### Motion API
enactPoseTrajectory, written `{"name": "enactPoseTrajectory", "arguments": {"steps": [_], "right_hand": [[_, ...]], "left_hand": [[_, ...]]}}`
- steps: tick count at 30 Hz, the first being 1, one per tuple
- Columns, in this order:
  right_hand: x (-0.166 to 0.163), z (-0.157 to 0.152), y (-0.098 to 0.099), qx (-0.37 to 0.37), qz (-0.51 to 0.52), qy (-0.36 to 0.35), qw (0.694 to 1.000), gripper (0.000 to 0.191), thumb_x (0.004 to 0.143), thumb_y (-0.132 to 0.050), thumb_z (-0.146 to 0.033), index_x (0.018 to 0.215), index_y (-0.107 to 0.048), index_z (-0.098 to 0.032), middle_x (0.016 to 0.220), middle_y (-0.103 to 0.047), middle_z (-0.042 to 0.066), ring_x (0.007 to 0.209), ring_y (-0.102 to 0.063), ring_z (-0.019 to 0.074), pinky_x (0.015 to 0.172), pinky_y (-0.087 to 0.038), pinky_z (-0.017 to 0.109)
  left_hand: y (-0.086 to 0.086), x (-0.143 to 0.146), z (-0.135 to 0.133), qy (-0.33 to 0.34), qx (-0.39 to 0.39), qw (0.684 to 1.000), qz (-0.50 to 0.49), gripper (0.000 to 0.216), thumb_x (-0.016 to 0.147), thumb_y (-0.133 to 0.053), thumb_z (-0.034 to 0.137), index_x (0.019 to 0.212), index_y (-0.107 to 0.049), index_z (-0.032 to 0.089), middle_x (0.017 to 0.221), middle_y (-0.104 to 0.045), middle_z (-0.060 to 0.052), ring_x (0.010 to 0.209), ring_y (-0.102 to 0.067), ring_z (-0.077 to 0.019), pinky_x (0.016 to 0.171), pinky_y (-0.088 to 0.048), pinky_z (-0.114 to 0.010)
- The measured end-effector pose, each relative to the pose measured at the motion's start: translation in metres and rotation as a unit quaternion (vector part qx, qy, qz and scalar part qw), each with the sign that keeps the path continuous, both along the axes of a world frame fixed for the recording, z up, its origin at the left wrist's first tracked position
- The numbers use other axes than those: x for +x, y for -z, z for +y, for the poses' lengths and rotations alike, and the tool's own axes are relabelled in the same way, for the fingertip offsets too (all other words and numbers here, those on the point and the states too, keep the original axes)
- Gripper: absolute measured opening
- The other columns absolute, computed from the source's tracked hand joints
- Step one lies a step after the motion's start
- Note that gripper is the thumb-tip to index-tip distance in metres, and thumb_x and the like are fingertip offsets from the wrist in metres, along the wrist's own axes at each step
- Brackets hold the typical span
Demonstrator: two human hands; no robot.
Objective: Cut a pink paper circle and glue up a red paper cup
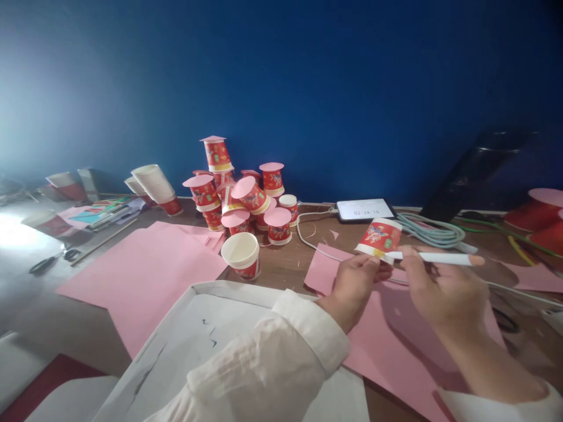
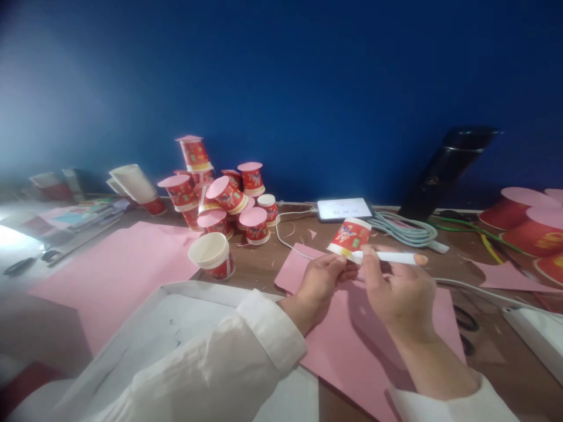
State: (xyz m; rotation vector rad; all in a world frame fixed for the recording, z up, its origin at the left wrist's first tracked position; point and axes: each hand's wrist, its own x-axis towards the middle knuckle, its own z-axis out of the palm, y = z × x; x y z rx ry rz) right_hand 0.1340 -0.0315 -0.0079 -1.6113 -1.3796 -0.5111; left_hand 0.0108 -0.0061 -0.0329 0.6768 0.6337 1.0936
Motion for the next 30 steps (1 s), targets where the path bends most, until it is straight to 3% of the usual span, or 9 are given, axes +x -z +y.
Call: {"name": "enactPoseTrajectory", "arguments": {"steps": [8, 16, 23, 27, 30], "right_hand": [[0.0043, 0.0027, 0.0010, 0.017, -0.048, -0.007, 0.999, 0.042, 0.095, -0.054, -0.047, 0.090, -0.085, -0.020, 0.070, -0.079, 0.009, 0.070, -0.077, 0.0259, 0.067, -0.054, 0.033], [0.0059, 0.0033, 0.0045, 0.000, -0.034, 0.009, 0.999, 0.045, 0.092, -0.053, -0.054, 0.077, -0.082, -0.023, 0.062, -0.076, 0.008, 0.070, -0.076, 0.0286, 0.062, -0.053, 0.035], [0.0020, 0.0025, 0.0011, -0.001, -0.036, -0.003, 0.999, 0.046, 0.094, -0.052, -0.052, 0.090, -0.086, -0.022, 0.066, -0.078, 0.008, 0.072, -0.076, 0.0261, 0.064, -0.052, 0.032], [-0.0002, 0.0016, -0.0015, -0.020, -0.004, 0.005, 1.000, 0.046, 0.090, -0.051, -0.055, 0.082, -0.084, -0.023, 0.062, -0.075, 0.009, 0.070, -0.073, 0.0281, 0.064, -0.050, 0.034], [-0.0024, 0.0007, -0.0052, -0.039, 0.031, 0.002, 0.999, 0.045, 0.085, -0.051, -0.058, 0.065, -0.075, -0.026, 0.056, -0.070, 0.008, 0.065, -0.071, 0.0291, 0.061, -0.048, 0.036]], "left_hand": [[-0.0035, 0.0000, -0.0019, -0.006, -0.016, 1.000, 0.008, 0.036, 0.073, -0.087, 0.045, 0.079, -0.073, 0.012, 0.083, -0.071, -0.010, 0.080, -0.067, -0.0208, 0.095, -0.052, -0.044], [-0.0052, -0.0016, -0.0025, -0.008, -0.020, 1.000, -0.004, 0.036, 0.072, -0.088, 0.043, 0.077, -0.073, 0.012, 0.082, -0.070, -0.010, 0.082, -0.067, -0.0210, 0.096, -0.052, -0.044], [-0.0049, -0.0010, -0.0022, -0.004, -0.022, 1.000, -0.002, 0.037, 0.072, -0.089, 0.045, 0.078, -0.073, 0.012, 0.082, -0.070, -0.010, 0.081, -0.067, -0.0215, 0.096, -0.052, -0.045], [-0.0043, -0.0009, -0.0020, -0.004, -0.019, 1.000, -0.007, 0.035, 0.074, -0.087, 0.043, 0.079, -0.073, 0.011, 0.081, -0.070, -0.010, 0.081, -0.067, -0.0211, 0.097, -0.052, -0.045], [-0.0043, -0.0015, -0.0018, -0.003, -0.022, 1.000, -0.008, 0.033, 0.074, -0.086, 0.041, 0.078, -0.073, 0.011, 0.080, -0.070, -0.009, 0.080, -0.067, -0.0207, 0.098, -0.051, -0.045]]}}
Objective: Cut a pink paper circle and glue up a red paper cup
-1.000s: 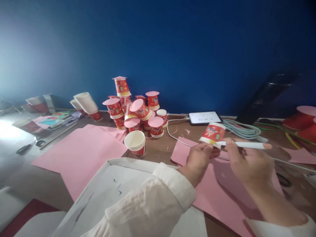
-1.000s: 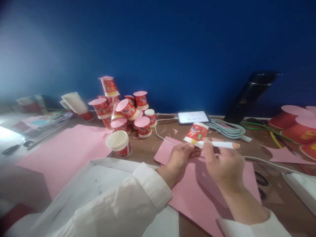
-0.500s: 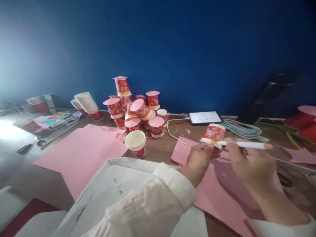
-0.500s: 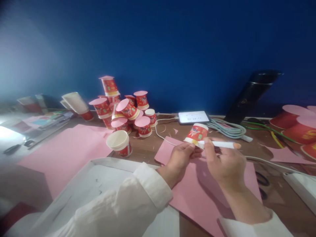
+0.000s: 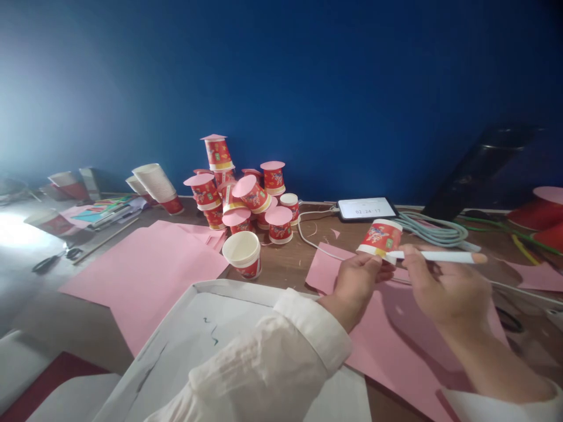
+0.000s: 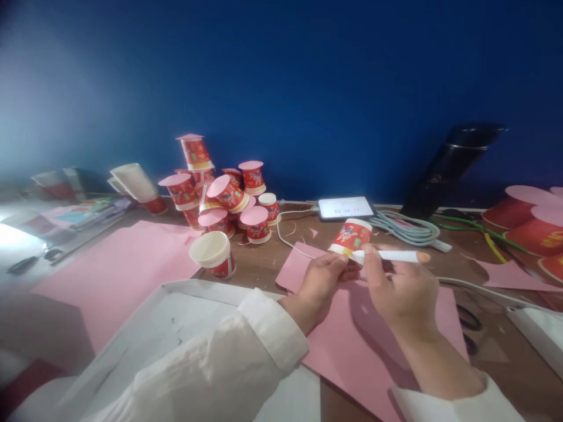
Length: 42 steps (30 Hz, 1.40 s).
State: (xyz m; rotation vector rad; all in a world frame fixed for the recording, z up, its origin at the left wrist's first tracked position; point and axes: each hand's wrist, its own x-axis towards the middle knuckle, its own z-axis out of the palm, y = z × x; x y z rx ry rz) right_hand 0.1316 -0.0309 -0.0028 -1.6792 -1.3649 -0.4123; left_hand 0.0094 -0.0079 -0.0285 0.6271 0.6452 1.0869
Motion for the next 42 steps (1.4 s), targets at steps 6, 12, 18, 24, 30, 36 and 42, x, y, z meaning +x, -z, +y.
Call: {"name": "enactPoseTrajectory", "arguments": {"steps": [6, 12, 18, 24, 30, 36, 42], "right_hand": [[-0.002, -0.001, -0.002, -0.009, 0.018, -0.004, 1.000, 0.043, 0.083, -0.053, -0.057, 0.063, -0.073, -0.026, 0.056, -0.070, 0.008, 0.064, -0.070, 0.0288, 0.059, -0.047, 0.035], [0.005, 0.003, 0.005, 0.008, -0.004, 0.016, 1.000, 0.044, 0.085, -0.053, -0.054, 0.082, -0.082, -0.022, 0.064, -0.075, 0.009, 0.072, -0.073, 0.0283, 0.066, -0.050, 0.035], [0.006, 0.004, 0.007, -0.003, -0.001, 0.019, 1.000, 0.042, 0.085, -0.053, -0.055, 0.079, -0.082, -0.024, 0.062, -0.074, 0.008, 0.071, -0.071, 0.0293, 0.065, -0.050, 0.037], [0.005, 0.002, 0.006, -0.007, 0.018, 0.016, 1.000, 0.041, 0.084, -0.054, -0.057, 0.067, -0.075, -0.026, 0.057, -0.070, 0.006, 0.067, -0.071, 0.0283, 0.063, -0.050, 0.036], [0.007, 0.003, 0.008, 0.000, -0.015, 0.015, 1.000, 0.041, 0.087, -0.053, -0.054, 0.078, -0.081, -0.025, 0.063, -0.073, 0.008, 0.072, -0.069, 0.0285, 0.068, -0.050, 0.036], [0.005, 0.002, 0.004, -0.012, -0.002, 0.010, 1.000, 0.042, 0.085, -0.054, -0.055, 0.072, -0.079, -0.023, 0.059, -0.072, 0.009, 0.067, -0.069, 0.0285, 0.063, -0.047, 0.035], [0.007, 0.003, 0.008, -0.007, -0.015, 0.010, 1.000, 0.042, 0.088, -0.053, -0.054, 0.081, -0.081, -0.024, 0.065, -0.074, 0.009, 0.074, -0.071, 0.0291, 0.067, -0.050, 0.036]], "left_hand": [[0.000, 0.000, 0.001, -0.004, -0.004, 1.000, -0.010, 0.033, 0.074, -0.086, 0.041, 0.076, -0.072, 0.012, 0.081, -0.070, -0.010, 0.083, -0.069, -0.0215, 0.101, -0.051, -0.045], [0.000, 0.000, 0.001, -0.003, -0.011, 1.000, -0.016, 0.030, 0.077, -0.086, 0.038, 0.079, -0.072, 0.011, 0.082, -0.071, -0.011, 0.084, -0.071, -0.0231, 0.100, -0.052, -0.047], [-0.001, 0.000, 0.001, 0.000, -0.015, 1.000, -0.009, 0.025, 0.081, -0.082, 0.033, 0.080, -0.071, 0.011, 0.081, -0.070, -0.011, 0.084, -0.071, -0.0227, 0.099, -0.053, -0.045], [-0.003, 0.000, 0.000, -0.002, -0.013, 1.000, -0.010, 0.021, 0.082, -0.079, 0.031, 0.079, -0.071, 0.012, 0.080, -0.071, -0.011, 0.083, -0.071, -0.0229, 0.101, -0.052, -0.046], [-0.002, 0.000, 0.001, 0.001, -0.012, 1.000, -0.011, 0.027, 0.080, -0.083, 0.036, 0.079, -0.070, 0.012, 0.080, -0.071, -0.011, 0.086, -0.072, -0.0248, 0.100, -0.052, -0.046], [-0.001, 0.000, 0.001, 0.002, -0.015, 1.000, -0.006, 0.024, 0.082, -0.080, 0.033, 0.080, -0.071, 0.011, 0.082, -0.071, -0.012, 0.086, -0.071, -0.0237, 0.100, -0.053, -0.046], [-0.002, 0.001, 0.002, 0.001, -0.021, 1.000, -0.008, 0.025, 0.081, -0.082, 0.033, 0.078, -0.070, 0.011, 0.080, -0.072, -0.012, 0.088, -0.073, -0.0253, 0.101, -0.052, -0.047]]}}
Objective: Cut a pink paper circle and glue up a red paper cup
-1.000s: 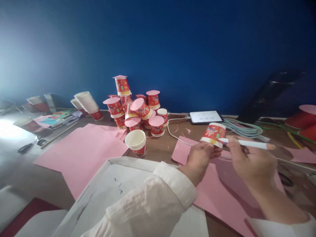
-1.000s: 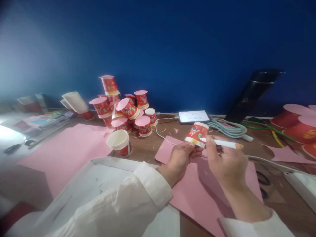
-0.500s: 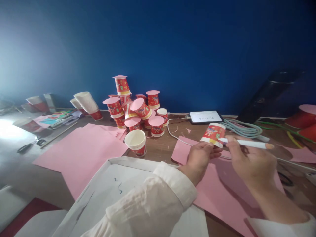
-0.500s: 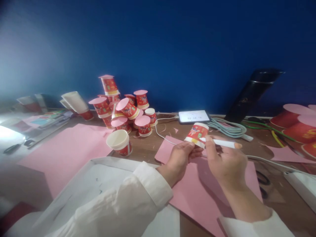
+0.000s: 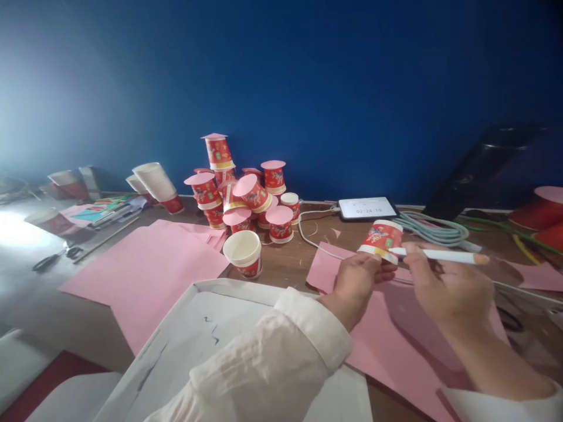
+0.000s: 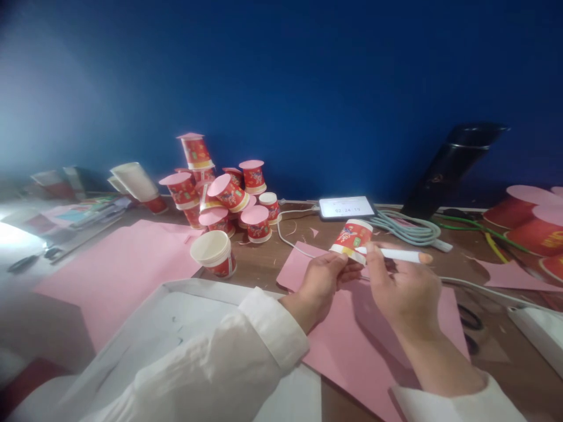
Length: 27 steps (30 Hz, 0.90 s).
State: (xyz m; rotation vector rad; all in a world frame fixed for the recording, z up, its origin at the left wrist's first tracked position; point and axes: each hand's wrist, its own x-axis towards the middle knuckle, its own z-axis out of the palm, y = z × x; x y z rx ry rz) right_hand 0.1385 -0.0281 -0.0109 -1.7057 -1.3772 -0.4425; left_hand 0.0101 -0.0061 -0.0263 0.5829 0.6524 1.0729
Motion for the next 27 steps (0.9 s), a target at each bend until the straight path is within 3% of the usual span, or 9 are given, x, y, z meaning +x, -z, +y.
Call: {"name": "enactPoseTrajectory", "arguments": {"steps": [21, 27], "right_hand": [[-0.0003, 0.0013, -0.0020, 0.024, -0.001, -0.001, 1.000, 0.050, 0.089, -0.052, -0.055, 0.088, -0.083, -0.016, 0.070, -0.077, 0.015, 0.076, -0.075, 0.0314, 0.067, -0.053, 0.037], [-0.0004, 0.0002, -0.0018, 0.003, -0.008, -0.005, 1.000, 0.050, 0.089, -0.050, -0.059, 0.079, -0.081, -0.021, 0.063, -0.073, 0.011, 0.069, -0.072, 0.0303, 0.063, -0.050, 0.036]], "left_hand": [[0.0010, -0.0006, 0.0002, 0.000, -0.006, 1.000, -0.018, 0.021, 0.079, -0.080, 0.030, 0.079, -0.070, 0.012, 0.081, -0.072, -0.011, 0.085, -0.071, -0.0233, 0.099, -0.053, -0.044], [0.0006, -0.0009, 0.0009, 0.007, -0.002, 1.000, -0.017, 0.019, 0.080, -0.079, 0.028, 0.081, -0.071, 0.011, 0.083, -0.072, -0.012, 0.084, -0.070, -0.0219, 0.096, -0.053, -0.042]]}}
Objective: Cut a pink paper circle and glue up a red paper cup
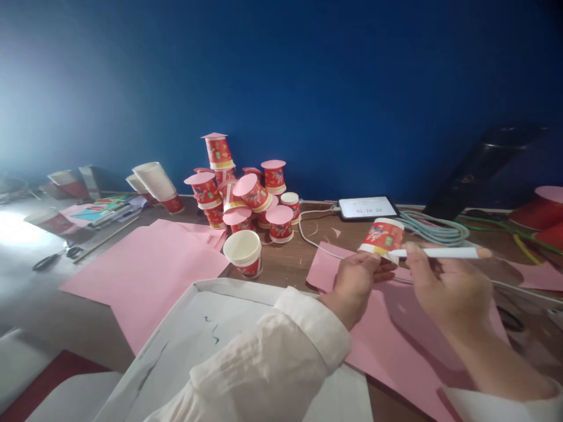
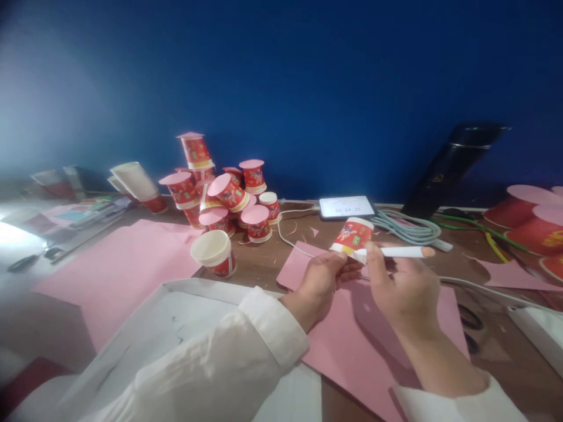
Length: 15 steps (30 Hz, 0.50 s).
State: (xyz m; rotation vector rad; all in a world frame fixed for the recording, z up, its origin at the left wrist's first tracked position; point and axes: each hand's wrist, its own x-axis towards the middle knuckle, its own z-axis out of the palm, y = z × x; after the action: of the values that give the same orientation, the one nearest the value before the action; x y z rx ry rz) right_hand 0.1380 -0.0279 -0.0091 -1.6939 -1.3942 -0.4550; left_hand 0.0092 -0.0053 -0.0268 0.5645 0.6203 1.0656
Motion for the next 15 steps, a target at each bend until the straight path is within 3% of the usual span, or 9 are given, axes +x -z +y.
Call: {"name": "enactPoseTrajectory", "arguments": {"steps": [4, 10, 15], "right_hand": [[-0.0006, -0.0008, -0.0003, 0.015, -0.002, 0.004, 1.000, 0.048, 0.090, -0.050, -0.056, 0.085, -0.082, -0.021, 0.068, -0.075, 0.011, 0.071, -0.073, 0.0294, 0.063, -0.050, 0.036], [-0.0017, -0.0011, -0.0007, 0.010, 0.007, 0.007, 1.000, 0.048, 0.088, -0.051, -0.058, 0.068, -0.076, -0.023, 0.058, -0.071, 0.010, 0.063, -0.072, 0.0302, 0.058, -0.048, 0.036], [-0.0041, -0.0006, -0.0013, 0.026, 0.006, 0.007, 1.000, 0.048, 0.089, -0.051, -0.056, 0.072, -0.078, -0.021, 0.060, -0.073, 0.011, 0.065, -0.073, 0.0307, 0.060, -0.049, 0.036]], "left_hand": [[0.0019, 0.0008, 0.0003, 0.000, 0.003, 1.000, 0.004, 0.020, 0.081, -0.078, 0.029, 0.083, -0.072, 0.010, 0.083, -0.072, -0.012, 0.082, -0.069, -0.0215, 0.095, -0.053, -0.042], [0.0033, 0.0008, 0.0000, 0.008, 0.021, 1.000, 0.004, 0.022, 0.081, -0.077, 0.031, 0.085, -0.073, 0.010, 0.085, -0.073, -0.012, 0.086, -0.071, -0.0236, 0.096, -0.052, -0.042], [-0.0003, -0.0001, -0.0009, 0.002, 0.008, 1.000, -0.002, 0.016, 0.082, -0.075, 0.026, 0.081, -0.071, 0.011, 0.083, -0.072, -0.011, 0.084, -0.070, -0.0224, 0.097, -0.053, -0.043]]}}
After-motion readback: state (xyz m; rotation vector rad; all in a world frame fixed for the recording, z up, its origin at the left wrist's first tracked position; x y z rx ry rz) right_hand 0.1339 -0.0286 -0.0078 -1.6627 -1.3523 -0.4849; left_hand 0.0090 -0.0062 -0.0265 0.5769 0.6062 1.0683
